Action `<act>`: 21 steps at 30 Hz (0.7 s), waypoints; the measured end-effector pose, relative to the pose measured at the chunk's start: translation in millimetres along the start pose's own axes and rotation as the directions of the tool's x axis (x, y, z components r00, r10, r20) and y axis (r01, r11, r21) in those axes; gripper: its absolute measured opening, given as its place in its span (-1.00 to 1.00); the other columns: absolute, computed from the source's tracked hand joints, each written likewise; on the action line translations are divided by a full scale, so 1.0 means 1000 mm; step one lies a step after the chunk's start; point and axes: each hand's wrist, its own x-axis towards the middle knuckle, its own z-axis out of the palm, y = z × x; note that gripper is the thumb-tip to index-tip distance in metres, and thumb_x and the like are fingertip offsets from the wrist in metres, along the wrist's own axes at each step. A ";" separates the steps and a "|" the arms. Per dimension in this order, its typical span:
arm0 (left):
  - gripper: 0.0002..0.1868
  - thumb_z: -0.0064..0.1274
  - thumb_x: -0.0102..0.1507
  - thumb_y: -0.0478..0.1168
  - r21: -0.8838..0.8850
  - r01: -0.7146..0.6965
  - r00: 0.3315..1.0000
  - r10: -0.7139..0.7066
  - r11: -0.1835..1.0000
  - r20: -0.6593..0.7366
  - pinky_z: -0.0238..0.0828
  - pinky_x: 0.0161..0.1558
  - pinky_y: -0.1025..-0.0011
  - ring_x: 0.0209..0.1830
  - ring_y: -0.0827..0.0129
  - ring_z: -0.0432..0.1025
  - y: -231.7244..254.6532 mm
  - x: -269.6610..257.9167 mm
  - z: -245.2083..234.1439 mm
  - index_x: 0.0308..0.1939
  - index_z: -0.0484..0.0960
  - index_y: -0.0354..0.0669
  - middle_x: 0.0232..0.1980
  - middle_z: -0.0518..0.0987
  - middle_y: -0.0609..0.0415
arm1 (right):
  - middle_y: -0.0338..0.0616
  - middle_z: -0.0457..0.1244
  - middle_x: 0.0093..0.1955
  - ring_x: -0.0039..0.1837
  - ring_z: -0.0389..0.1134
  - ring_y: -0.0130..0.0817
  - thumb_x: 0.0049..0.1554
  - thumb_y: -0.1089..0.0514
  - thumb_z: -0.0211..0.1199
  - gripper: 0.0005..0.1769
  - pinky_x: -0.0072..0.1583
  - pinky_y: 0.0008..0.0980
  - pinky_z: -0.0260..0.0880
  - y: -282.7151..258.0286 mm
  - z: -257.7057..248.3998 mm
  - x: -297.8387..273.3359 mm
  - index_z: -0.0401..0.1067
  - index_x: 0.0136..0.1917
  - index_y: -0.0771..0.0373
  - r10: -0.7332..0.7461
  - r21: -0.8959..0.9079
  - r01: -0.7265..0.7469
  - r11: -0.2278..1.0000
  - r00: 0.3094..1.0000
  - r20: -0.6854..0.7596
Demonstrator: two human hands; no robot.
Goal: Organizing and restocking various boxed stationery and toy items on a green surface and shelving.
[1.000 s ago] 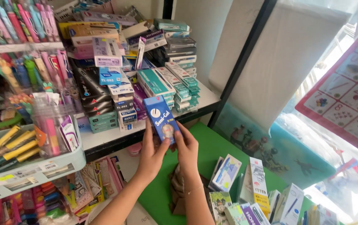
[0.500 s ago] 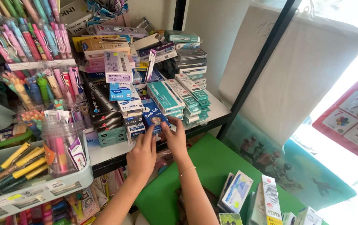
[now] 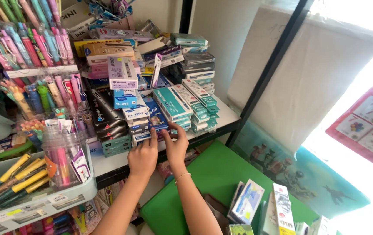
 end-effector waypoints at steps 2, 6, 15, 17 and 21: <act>-0.52 0.13 0.21 -0.27 -0.097 0.001 0.998 -0.008 0.995 -0.065 0.55 -0.44 0.36 -0.53 0.30 0.57 0.005 -0.006 -0.013 0.23 0.64 -0.25 -0.41 0.67 0.03 | -0.14 0.39 0.09 -0.13 0.40 -0.46 0.08 0.23 0.44 -0.58 -0.13 -0.48 0.42 0.003 -0.008 -0.015 0.49 0.21 0.30 0.000 0.066 0.003 0.998 0.999 -0.045; -0.71 0.15 0.32 -0.21 -0.406 0.037 0.989 -0.092 0.913 -0.117 0.56 -0.27 0.31 -0.31 0.21 0.61 0.027 -0.035 -0.035 0.11 0.68 -0.16 -0.23 0.70 0.01 | -0.03 0.37 -0.09 -0.15 0.34 -0.47 0.15 0.24 0.42 -0.64 -0.09 -0.49 0.37 0.018 -0.046 -0.058 0.51 0.22 0.26 0.103 0.128 -0.085 0.988 0.985 -0.139; -0.72 0.11 0.29 -0.18 -0.788 0.456 0.859 0.028 0.413 0.511 0.54 -0.24 0.30 -0.24 0.17 0.63 0.140 -0.100 -0.047 0.05 0.68 -0.16 -0.03 0.71 -0.03 | -0.16 0.37 0.15 0.07 0.35 -0.35 0.16 0.24 0.32 -0.75 0.02 -0.40 0.38 0.005 -0.176 -0.159 0.53 0.13 0.28 0.063 -0.132 -0.118 0.984 0.930 -0.363; -0.70 0.11 0.29 -0.16 -0.792 0.457 0.841 0.093 0.405 0.533 0.53 -0.16 0.28 -0.18 0.16 0.62 0.174 -0.117 -0.015 0.05 0.68 -0.19 -0.04 0.71 -0.06 | -0.13 0.35 0.20 0.15 0.36 -0.32 0.17 0.24 0.30 -0.74 0.10 -0.37 0.38 0.021 -0.199 -0.171 0.51 0.14 0.29 0.021 -0.156 -0.092 0.983 0.911 -0.411; -0.57 0.17 0.26 -0.06 -0.770 0.486 0.771 0.214 0.413 0.600 0.50 0.03 0.18 -0.01 0.07 0.57 0.256 -0.170 0.124 0.07 0.65 -0.32 0.01 0.68 -0.20 | 0.02 0.23 0.37 0.42 0.25 -0.12 0.17 0.20 0.28 -0.60 0.40 -0.20 0.23 0.059 -0.233 -0.187 0.44 0.27 0.34 -0.119 -0.325 -0.068 0.943 0.843 -0.524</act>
